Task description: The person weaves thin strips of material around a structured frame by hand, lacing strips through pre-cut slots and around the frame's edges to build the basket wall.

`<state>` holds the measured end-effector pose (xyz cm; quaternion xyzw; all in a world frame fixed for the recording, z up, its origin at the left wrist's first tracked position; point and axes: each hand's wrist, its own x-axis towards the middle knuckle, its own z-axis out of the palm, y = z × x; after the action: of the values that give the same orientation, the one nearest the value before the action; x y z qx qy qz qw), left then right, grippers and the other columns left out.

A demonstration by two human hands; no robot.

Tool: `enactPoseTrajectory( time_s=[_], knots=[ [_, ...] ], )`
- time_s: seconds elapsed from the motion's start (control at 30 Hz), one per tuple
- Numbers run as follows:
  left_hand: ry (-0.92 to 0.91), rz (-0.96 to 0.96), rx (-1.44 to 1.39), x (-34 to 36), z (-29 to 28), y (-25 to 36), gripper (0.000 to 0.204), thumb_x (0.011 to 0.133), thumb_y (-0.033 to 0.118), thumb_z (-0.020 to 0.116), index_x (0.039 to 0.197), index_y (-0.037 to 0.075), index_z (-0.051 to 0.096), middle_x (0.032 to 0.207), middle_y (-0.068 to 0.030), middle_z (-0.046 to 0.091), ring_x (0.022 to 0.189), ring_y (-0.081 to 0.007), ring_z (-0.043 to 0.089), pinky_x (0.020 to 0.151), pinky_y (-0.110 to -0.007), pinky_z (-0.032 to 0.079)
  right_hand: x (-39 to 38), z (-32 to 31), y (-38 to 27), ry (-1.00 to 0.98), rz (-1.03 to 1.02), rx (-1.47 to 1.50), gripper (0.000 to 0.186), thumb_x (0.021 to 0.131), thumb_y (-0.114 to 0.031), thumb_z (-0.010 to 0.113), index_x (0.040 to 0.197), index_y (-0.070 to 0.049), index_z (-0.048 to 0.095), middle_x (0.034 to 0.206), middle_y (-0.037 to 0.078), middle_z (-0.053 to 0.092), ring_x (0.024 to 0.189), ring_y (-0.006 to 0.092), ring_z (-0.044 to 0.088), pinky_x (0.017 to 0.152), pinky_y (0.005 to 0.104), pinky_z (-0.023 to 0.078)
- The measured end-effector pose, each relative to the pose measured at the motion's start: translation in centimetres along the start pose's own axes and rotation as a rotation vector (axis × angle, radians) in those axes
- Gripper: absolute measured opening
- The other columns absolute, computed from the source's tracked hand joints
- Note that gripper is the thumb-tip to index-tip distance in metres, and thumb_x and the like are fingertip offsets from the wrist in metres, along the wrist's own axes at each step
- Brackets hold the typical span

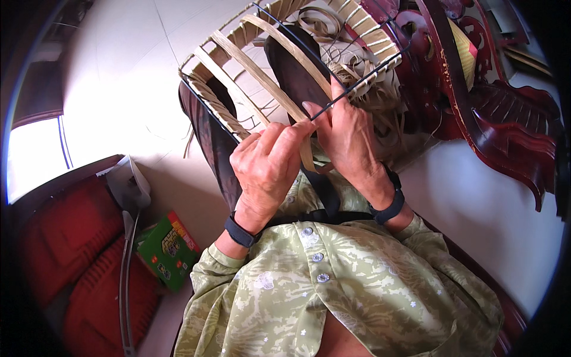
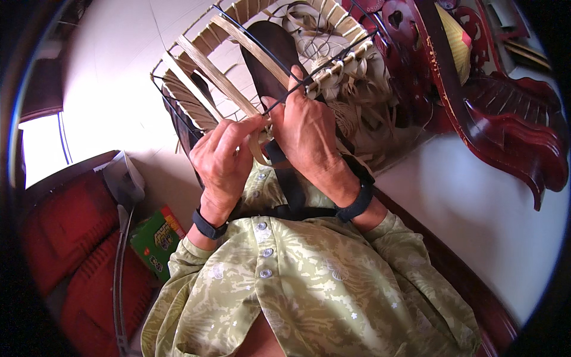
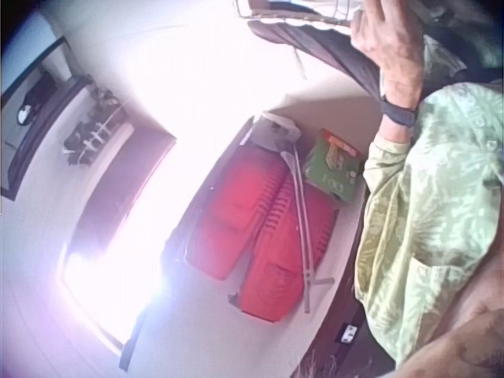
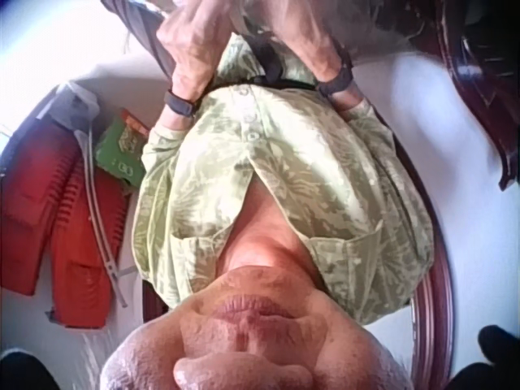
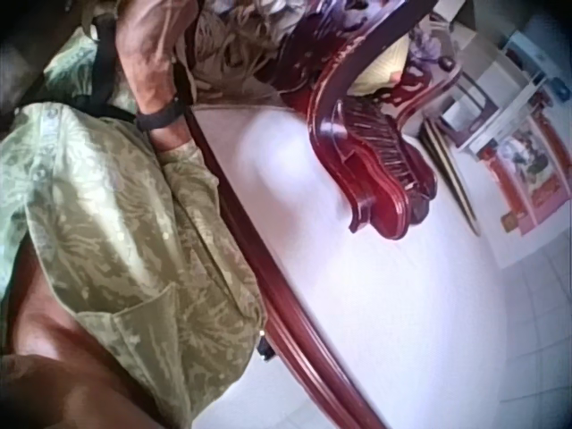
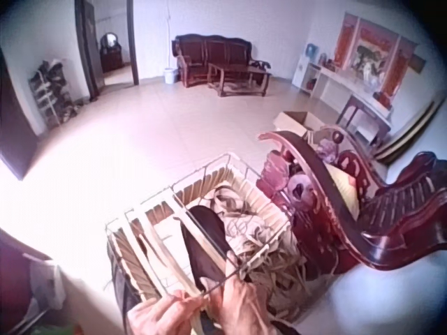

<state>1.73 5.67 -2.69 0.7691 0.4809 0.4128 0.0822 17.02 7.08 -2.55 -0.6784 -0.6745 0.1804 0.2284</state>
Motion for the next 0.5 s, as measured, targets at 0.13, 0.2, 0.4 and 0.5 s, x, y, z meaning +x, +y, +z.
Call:
enactPoseTrajectory(
  time_s=[0.13,0.2,0.4,0.5],
  knots=[
    [-0.014,0.001,0.004,0.2,-0.1,0.1,0.025,0.076,0.007,0.074,0.098,0.018,0.071,0.069,0.0011,0.054,0.053,-0.0168,0.054,0.050,-0.030,0.044,-0.6,-1.1,1.1,-0.061,0.209,0.661,0.025,0.099,-0.021,0.059,0.106,0.002,0.066,0.064,0.002,0.060,0.047,0.0104,0.053,0.044,0.0263,0.038],
    [-0.045,-0.014,-0.025,0.1,-0.3,0.0,0.026,0.075,0.007,0.074,0.099,0.017,0.070,0.070,0.0005,0.055,0.054,-0.0176,0.055,0.052,-0.030,0.046,-2.6,-4.4,1.7,-0.221,0.475,0.925,0.026,0.098,-0.022,0.061,0.079,-0.006,0.063,0.054,-0.004,0.047,0.043,0.0028,0.040,0.040,0.0218,0.029],
    [-0.049,-0.048,-0.019,-0.1,-0.6,0.2,0.029,0.073,0.005,0.073,0.099,0.018,0.072,0.077,-0.0012,0.062,0.061,-0.0194,0.062,0.057,-0.030,0.052,-12.6,-6.7,20.5,-0.100,1.230,0.231,0.024,0.094,-0.028,0.059,0.083,-0.008,0.052,0.059,0.005,0.054,0.037,0.0101,0.040,0.032,0.0271,0.029],
    [-0.076,-0.067,-0.056,0.2,-0.6,0.2,0.028,0.074,0.002,0.073,0.098,0.016,0.072,0.076,-0.0014,0.062,0.063,-0.0192,0.064,0.057,-0.029,0.052,-15.4,-6.5,27.0,-0.108,1.076,-0.251,0.030,0.098,-0.031,0.058,0.118,-0.009,0.063,0.064,0.008,0.062,0.041,0.0129,0.048,0.037,0.0272,0.036]
  ],
)
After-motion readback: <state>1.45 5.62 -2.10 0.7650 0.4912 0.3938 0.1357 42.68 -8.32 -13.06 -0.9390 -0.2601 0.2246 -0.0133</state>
